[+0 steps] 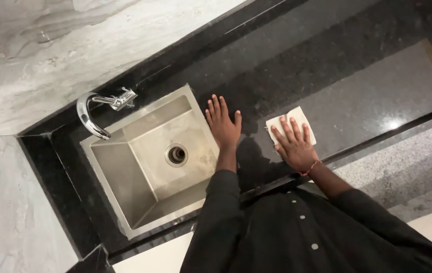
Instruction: The person washes their hands under a running faucet, then uses a white cloth to wipe the sink basin and the surrounding black countertop. They continue wiping the countertop surface thoroughly.
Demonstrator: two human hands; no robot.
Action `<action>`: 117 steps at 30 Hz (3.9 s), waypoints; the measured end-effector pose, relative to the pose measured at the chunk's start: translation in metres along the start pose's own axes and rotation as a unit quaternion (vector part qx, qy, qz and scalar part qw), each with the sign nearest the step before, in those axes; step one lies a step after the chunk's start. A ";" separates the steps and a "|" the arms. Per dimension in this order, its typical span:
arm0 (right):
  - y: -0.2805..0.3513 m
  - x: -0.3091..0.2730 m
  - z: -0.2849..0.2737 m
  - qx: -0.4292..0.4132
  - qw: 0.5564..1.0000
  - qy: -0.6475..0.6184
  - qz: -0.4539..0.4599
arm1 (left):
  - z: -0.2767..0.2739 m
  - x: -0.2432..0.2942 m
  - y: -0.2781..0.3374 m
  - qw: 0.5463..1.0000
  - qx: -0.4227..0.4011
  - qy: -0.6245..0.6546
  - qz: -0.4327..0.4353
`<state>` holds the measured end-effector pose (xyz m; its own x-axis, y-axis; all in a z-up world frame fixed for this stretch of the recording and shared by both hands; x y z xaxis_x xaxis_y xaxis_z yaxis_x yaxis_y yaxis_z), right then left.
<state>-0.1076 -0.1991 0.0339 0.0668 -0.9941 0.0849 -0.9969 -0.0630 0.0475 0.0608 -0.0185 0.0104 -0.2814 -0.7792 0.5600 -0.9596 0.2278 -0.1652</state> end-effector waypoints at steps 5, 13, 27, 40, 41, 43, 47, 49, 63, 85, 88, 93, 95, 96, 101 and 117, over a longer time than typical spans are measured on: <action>0.002 -0.002 0.002 0.023 1.000 -0.006 -0.008 | 0.013 0.009 -0.014 0.999 0.023 0.030 0.000; -0.060 -0.001 -0.004 -0.030 0.999 -0.020 -0.021 | 0.029 0.012 -0.011 0.999 0.026 0.027 -0.012; -0.268 -0.002 0.010 0.050 0.993 -0.100 -0.040 | 0.022 0.020 -0.016 0.998 0.025 0.020 -0.047; -0.222 0.054 0.005 0.018 0.994 -0.110 0.001 | 0.013 0.028 -0.014 0.998 0.052 0.021 -0.022; -0.209 0.061 0.003 0.022 0.995 -0.096 0.004 | 0.013 0.028 -0.014 0.998 0.054 0.014 -0.023; -0.177 0.073 0.002 0.019 0.995 -0.095 0.022 | 0.023 0.020 -0.013 0.999 0.043 0.003 -0.019; -0.111 0.089 0.010 0.005 0.992 -0.103 0.072 | 0.035 0.016 -0.014 0.999 0.014 -0.024 -0.039; -0.079 0.093 0.014 0.007 0.991 -0.097 0.091 | 0.038 0.032 -0.021 0.999 0.026 -0.012 -0.030; -0.024 0.096 0.009 -0.032 0.993 -0.048 0.106 | 0.075 0.103 -0.032 0.997 -0.040 -0.012 0.061; -0.268 0.140 0.006 0.010 0.989 -0.140 -0.044 | 0.072 0.104 -0.037 0.999 -0.009 0.042 0.021; -0.259 0.143 0.004 0.020 0.988 -0.145 -0.038 | 0.071 0.105 -0.037 0.999 -0.008 0.045 0.026; -0.208 0.156 0.007 0.021 0.992 -0.122 0.009 | 0.068 0.109 -0.037 0.998 -0.005 0.042 0.051; -0.176 0.165 0.005 0.027 0.992 -0.119 0.037 | 0.070 0.109 -0.037 0.998 0.001 0.016 0.057; -0.157 0.169 0.004 0.032 0.992 -0.114 0.045 | 0.072 0.109 -0.036 0.997 0.002 0.021 0.067; -0.073 0.179 0.017 -0.003 0.992 -0.089 0.090 | 0.080 0.099 -0.035 0.998 -0.015 -0.003 0.059; -0.002 0.193 0.039 -0.046 0.988 -0.075 0.128 | 0.110 0.173 -0.059 0.991 -0.018 0.077 0.104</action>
<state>-0.0941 -0.3948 0.0114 -0.2005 -0.9788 -0.0415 -0.9719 0.1934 0.1341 0.0690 -0.2308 0.0279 -0.4678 -0.6150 0.6348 -0.8792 0.3975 -0.2629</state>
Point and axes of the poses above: each hand's wrist, its own y-axis away from the middle knuckle, its own z-axis out of the palm, x = y × z, the point moved 6 cm from there along -y, towards the middle knuckle, and after that the axes turned 8 degrees about y, right-handed, at the moved point
